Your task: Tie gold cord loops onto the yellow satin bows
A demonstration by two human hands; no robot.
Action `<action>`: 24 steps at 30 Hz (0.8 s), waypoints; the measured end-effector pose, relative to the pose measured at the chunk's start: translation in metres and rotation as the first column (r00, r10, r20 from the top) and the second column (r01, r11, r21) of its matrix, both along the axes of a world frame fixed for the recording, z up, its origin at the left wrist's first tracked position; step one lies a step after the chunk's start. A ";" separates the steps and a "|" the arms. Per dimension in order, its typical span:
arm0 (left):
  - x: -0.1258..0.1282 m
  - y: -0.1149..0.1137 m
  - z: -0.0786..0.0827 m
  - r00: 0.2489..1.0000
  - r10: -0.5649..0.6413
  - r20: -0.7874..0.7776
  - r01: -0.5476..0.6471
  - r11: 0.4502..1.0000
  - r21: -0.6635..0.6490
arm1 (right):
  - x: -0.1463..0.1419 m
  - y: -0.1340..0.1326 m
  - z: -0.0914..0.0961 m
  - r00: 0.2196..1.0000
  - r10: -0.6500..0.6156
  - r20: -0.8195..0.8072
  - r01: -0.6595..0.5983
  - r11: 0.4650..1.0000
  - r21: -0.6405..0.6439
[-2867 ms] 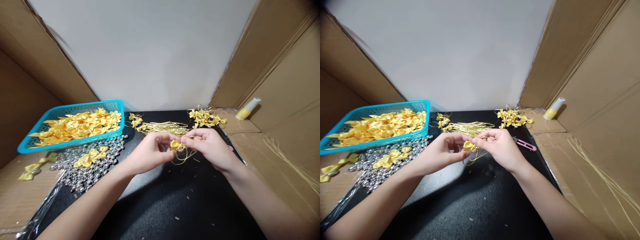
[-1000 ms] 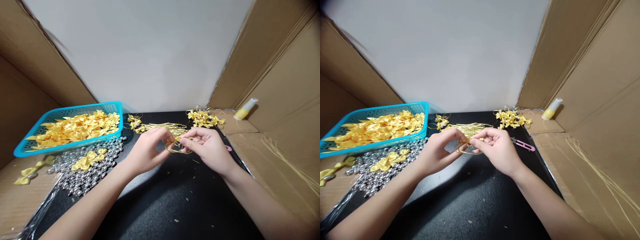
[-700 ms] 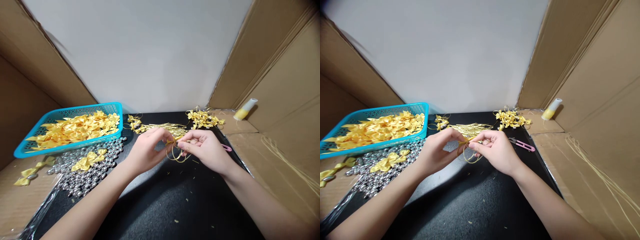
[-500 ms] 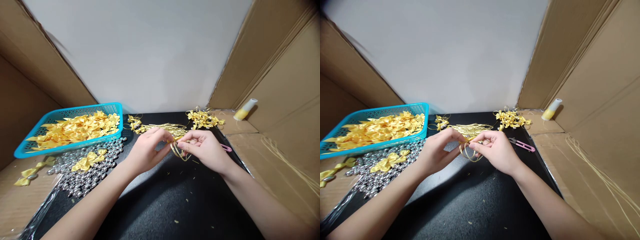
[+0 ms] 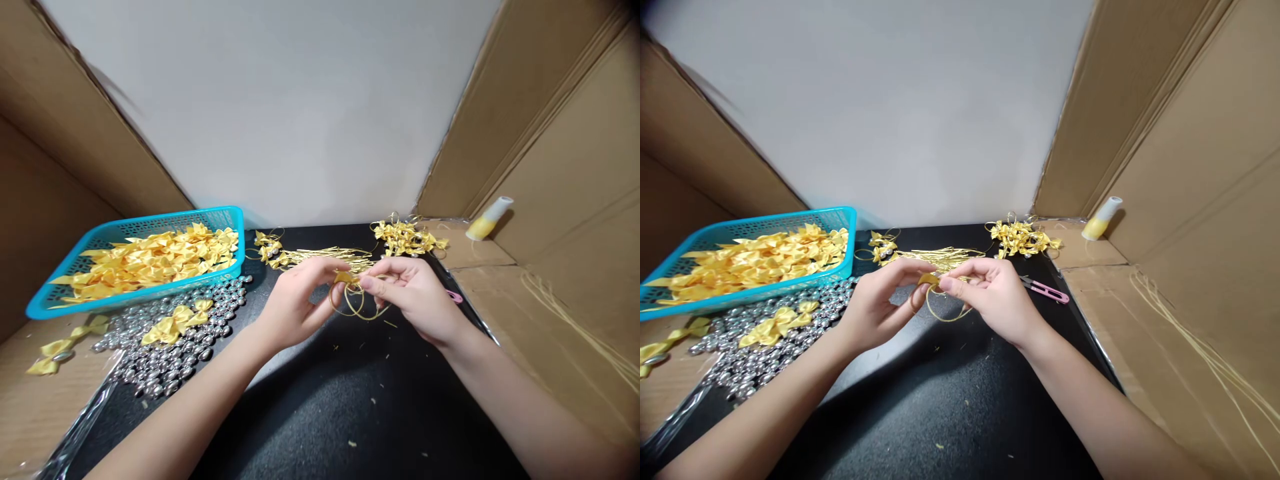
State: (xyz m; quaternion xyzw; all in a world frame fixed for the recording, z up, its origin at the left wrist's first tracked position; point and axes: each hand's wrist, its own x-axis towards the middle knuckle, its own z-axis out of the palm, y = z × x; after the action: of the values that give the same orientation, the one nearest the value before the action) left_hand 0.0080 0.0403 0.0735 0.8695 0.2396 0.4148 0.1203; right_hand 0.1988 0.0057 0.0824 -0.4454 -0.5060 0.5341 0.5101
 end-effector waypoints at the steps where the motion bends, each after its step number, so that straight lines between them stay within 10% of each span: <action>1: 0.001 0.000 0.000 1.000 -0.004 -0.001 0.004 1.000 0.000 | 0.000 0.000 0.000 1.000 -0.010 -0.024 0.010 1.000 -0.001; 24: 0.008 -0.005 -0.001 0.998 -0.028 0.050 0.037 0.982 -0.187 | -0.007 0.000 -0.007 0.999 0.048 -0.020 -0.048 0.999 0.007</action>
State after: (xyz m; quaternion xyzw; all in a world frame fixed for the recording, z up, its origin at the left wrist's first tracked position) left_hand 0.0157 0.0356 0.0721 0.8481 0.2606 0.4086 0.2143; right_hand 0.1922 0.0062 0.0752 -0.4262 -0.5132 0.5489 0.5037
